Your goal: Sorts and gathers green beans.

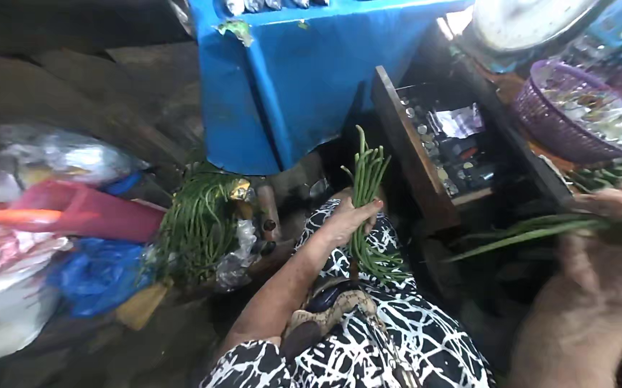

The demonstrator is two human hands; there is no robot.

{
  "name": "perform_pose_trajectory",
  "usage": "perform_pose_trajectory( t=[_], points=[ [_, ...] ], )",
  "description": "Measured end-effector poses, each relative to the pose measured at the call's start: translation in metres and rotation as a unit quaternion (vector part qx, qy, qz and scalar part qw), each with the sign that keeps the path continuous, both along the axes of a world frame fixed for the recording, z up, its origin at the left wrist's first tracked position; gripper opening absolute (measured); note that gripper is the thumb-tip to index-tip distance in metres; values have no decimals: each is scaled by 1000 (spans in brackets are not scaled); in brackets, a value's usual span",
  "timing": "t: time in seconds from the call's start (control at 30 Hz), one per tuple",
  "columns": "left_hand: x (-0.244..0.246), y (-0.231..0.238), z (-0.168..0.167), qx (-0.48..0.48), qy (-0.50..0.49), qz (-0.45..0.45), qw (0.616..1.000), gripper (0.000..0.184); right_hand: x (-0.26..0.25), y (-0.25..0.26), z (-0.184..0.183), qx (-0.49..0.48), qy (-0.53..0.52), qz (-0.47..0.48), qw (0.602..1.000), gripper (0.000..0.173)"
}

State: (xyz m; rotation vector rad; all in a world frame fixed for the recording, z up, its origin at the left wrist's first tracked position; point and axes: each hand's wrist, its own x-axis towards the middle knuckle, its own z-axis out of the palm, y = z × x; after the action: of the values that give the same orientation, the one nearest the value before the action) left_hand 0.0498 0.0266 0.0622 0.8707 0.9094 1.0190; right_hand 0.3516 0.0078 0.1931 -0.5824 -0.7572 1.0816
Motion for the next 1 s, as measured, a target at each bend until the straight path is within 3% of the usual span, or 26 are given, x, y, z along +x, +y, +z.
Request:
perform_pose_trajectory(
  t=[0.13,0.37,0.57,0.77,0.87,1.0],
  points=[
    [9,-3,1,-3,21,-22,1000,11,-37,9,-24,-86,113,43,989,30],
    [8,-3,4,9,5,-27,1000,26,-19,11,-21,-86,108,1,990,33],
    [15,-7,4,30,-3,-21,999,17,-28,6,-42,-129,99,59,985,30],
    [18,-11,18,24,11,-53,998,12,-61,-3,-70,-151,81,149,974,13],
    [19,-15,22,26,10,-77,997,7,-78,-7,-75,-191,65,141,969,18],
    [20,-15,24,23,-10,-75,997,14,-84,-5,-75,-250,120,120,953,17]
  ],
)
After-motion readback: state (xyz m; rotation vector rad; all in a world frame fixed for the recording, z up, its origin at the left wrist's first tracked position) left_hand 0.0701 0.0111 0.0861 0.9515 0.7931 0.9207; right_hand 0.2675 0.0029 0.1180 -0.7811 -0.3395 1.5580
